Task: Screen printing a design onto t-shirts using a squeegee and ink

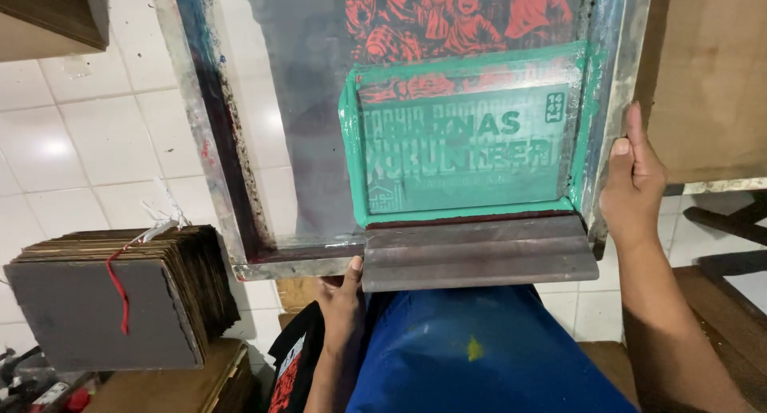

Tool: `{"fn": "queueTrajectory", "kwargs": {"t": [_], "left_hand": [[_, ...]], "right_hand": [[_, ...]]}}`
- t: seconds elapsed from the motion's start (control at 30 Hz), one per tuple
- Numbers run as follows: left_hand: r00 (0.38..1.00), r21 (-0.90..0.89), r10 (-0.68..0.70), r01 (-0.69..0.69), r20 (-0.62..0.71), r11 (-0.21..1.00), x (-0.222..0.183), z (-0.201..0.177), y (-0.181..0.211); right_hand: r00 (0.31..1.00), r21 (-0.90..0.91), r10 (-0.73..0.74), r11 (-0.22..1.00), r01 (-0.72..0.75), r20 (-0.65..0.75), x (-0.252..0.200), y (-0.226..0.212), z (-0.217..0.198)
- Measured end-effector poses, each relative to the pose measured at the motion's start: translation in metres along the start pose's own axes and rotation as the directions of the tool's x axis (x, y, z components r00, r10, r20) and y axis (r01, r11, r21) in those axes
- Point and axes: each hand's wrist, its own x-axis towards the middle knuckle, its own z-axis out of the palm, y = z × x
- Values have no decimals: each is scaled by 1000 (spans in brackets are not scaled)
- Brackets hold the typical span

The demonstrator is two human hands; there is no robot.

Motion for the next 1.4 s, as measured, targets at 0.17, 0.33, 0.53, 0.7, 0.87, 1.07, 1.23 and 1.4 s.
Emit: {"fn": "queueTrajectory", "kwargs": {"t": [0.17, 0.33, 0.53, 0.7, 0.87, 1.07, 1.23, 1.4], "left_hand": [[1000, 87, 7, -5, -24, 996, 5, -4, -9], [999, 42, -32, 34, -40, 999, 8, -5, -16], [996, 39, 91, -91, 12, 995, 13, -8, -24], [999, -60, 4, -7, -49, 998, 6, -1, -17], [996, 54, 84, -83, -20, 995, 8, -6, -18], [999, -25, 19, -20, -43, 999, 6, 0, -15], [996, -19, -13, 12, -85, 1000, 19, -8, -39], [993, 157, 113, -107, -29, 982, 22, -12, -38]], "right_hand": [[1000, -2, 3, 1000, -3, -8, 0, 2, 0], [1000, 35, -11, 999, 11, -11, 1, 1, 1], [999, 13, -43, 999, 43, -26, 0, 4, 1], [1000, 35, -5, 999, 6, -11, 2, 0, 1], [998, 42, 46, 998, -45, -31, 2, 6, 0], [991, 46, 122, 992, -120, -46, 5, -13, -3], [967, -140, -224, 968, 206, -125, -27, -76, 2], [543, -364, -186, 563, 742, 819, -91, -112, 35]]}}
